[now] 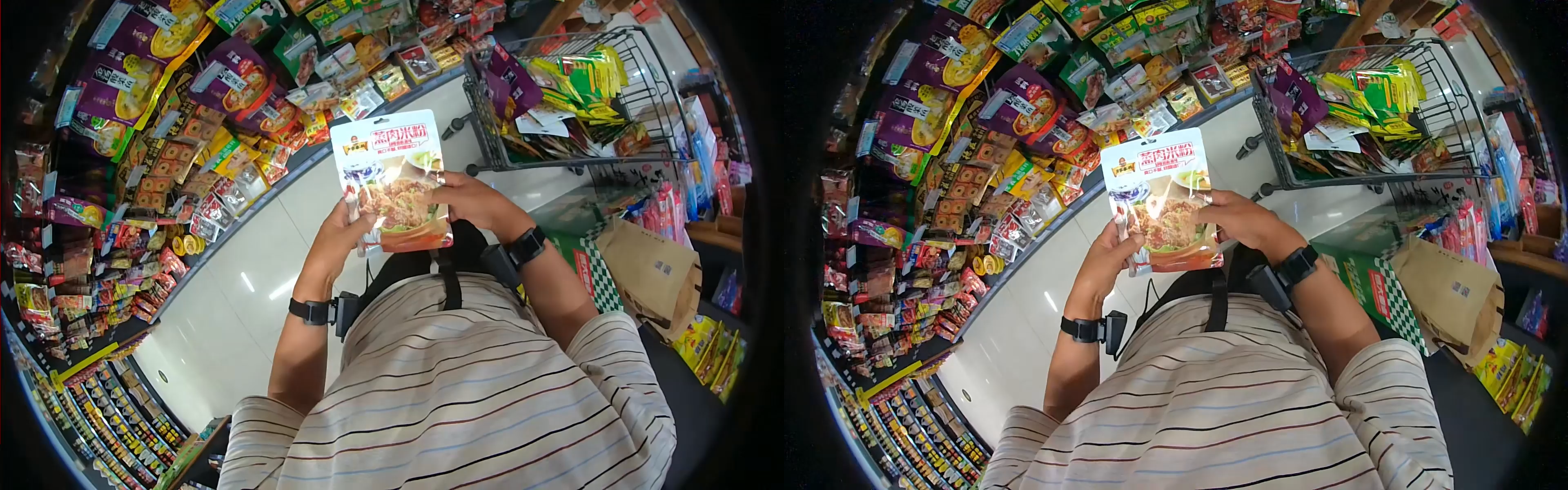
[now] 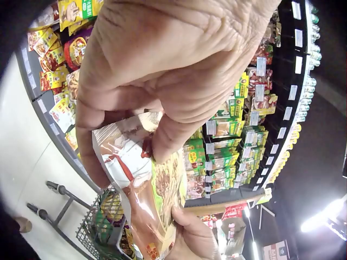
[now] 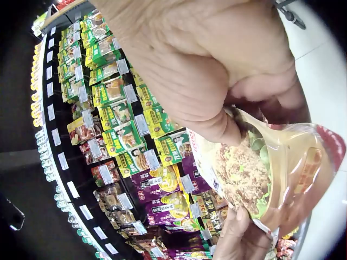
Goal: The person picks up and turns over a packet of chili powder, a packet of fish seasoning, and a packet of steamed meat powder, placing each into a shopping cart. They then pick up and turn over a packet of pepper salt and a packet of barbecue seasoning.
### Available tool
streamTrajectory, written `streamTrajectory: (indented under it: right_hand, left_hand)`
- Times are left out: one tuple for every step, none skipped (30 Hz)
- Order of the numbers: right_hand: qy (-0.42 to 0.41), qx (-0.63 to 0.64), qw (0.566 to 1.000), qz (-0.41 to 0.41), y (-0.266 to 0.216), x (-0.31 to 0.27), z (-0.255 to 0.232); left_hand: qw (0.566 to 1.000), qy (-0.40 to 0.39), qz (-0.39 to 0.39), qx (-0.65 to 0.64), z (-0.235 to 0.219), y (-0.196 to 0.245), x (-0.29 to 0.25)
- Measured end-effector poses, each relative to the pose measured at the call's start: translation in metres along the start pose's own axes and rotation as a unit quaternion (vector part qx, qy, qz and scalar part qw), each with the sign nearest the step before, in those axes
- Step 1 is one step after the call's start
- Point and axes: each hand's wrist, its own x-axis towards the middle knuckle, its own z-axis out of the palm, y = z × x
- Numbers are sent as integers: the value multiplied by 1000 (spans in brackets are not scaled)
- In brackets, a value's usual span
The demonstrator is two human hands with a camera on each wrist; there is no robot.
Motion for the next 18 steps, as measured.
streamTrajectory:
  right_hand:
    - [-8, 11, 1000, -1, 1, 1, -2]
    - [-16, 22, 1000, -2, 2, 1, -3]
    - [-13, 29, 999, 0, 0, 0, -2]
    - [-10, 35, 999, -1, -4, -2, 0]
    - [-7, 41, 999, -1, -7, -3, 1]
    - [0, 58, 998, -14, -8, -1, 0]
    - [6, 76, 997, -26, -6, 2, -2]
    - [13, 94, 995, -37, -5, 5, -5]
    - [21, 103, 993, -47, -5, 9, -8]
    - [28, 112, 992, -57, -6, 14, -13]
    - [36, 121, 990, -68, -10, 19, -18]
    - [48, 128, 988, -67, -14, 24, -22]
    - [59, 137, 987, -63, -17, 29, -26]
    - [70, 145, 985, -58, -19, 34, -30]
    - [63, 154, 984, -63, -22, 40, -35]
    - [58, 165, 982, -69, -24, 47, -39]
    - [54, 178, 980, -76, -26, 54, -44]
    - [50, 180, 980, -72, -29, 63, -51]
  left_hand:
    - [1000, -1, 1, -10, 0, -2, 1]
    - [1000, -2, 4, -20, 2, -3, 2]
    - [1000, 5, -6, -16, 3, -1, 1]
    - [1000, 12, -13, -11, 6, 3, 0]
    - [1000, 19, -19, -6, 7, 6, 0]
    - [1000, 10, -27, -7, 6, 6, 3]
    - [999, 2, -35, -9, 4, 4, 7]
    - [999, -7, -44, -11, 4, 2, 11]
    - [999, -11, -44, -19, 5, -2, 15]
    - [999, -15, -43, -26, 7, -5, 19]
    - [998, -19, -42, -34, 10, -6, 24]
    - [997, -14, -59, -37, 15, -1, 27]
    - [997, -9, -63, -41, 18, -1, 32]
    - [997, -2, -69, -46, 21, -2, 37]
    - [996, 5, -73, -50, 23, -2, 44]
    - [995, 22, -84, -39, 23, -4, 49]
    - [994, 37, -95, -26, 22, -7, 56]
    - [993, 52, -104, -12, 22, -5, 65]
